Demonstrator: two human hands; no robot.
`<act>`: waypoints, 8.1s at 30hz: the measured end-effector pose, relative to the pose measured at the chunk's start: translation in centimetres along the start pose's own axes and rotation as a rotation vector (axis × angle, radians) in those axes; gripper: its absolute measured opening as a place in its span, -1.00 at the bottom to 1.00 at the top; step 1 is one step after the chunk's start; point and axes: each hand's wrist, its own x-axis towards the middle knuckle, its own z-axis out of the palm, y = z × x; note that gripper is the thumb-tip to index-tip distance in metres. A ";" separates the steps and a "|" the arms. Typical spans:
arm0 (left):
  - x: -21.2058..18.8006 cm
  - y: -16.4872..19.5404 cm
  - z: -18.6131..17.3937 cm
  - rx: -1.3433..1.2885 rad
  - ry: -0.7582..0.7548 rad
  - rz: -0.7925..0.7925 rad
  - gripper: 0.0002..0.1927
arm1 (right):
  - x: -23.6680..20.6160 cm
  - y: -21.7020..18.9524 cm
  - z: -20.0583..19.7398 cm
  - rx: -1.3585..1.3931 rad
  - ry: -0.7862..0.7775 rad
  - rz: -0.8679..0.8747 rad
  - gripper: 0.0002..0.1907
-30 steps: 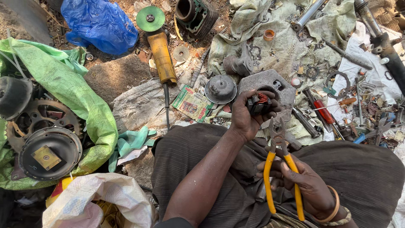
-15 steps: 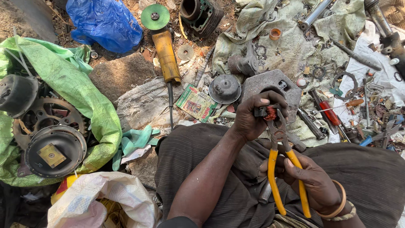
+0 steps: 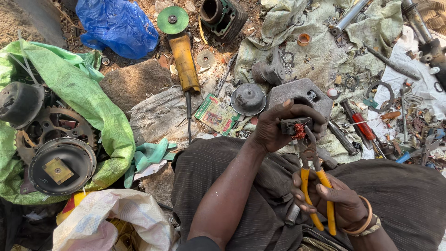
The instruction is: The person sits on the ground and uses a hammer and pliers to disassemble a small motor component, removing copper wire coils from a metal housing.
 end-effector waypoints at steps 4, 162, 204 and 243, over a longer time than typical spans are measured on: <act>0.2 -1.6 -0.7 0.217 0.271 0.123 -0.65 | 0.6 0.5 -0.3 -0.036 0.175 0.031 -0.66; 1.8 0.7 -5.3 0.518 0.640 0.429 -0.56 | 6.2 -1.2 -0.8 -0.941 0.545 -0.205 -0.49; 1.0 -2.5 -5.5 -0.093 0.445 0.305 -0.74 | 5.9 0.1 -1.3 -0.331 0.433 -0.049 -0.62; 0.8 1.2 -3.3 0.306 0.417 0.254 -0.74 | 2.4 -0.5 -7.3 -0.828 0.574 0.203 -0.46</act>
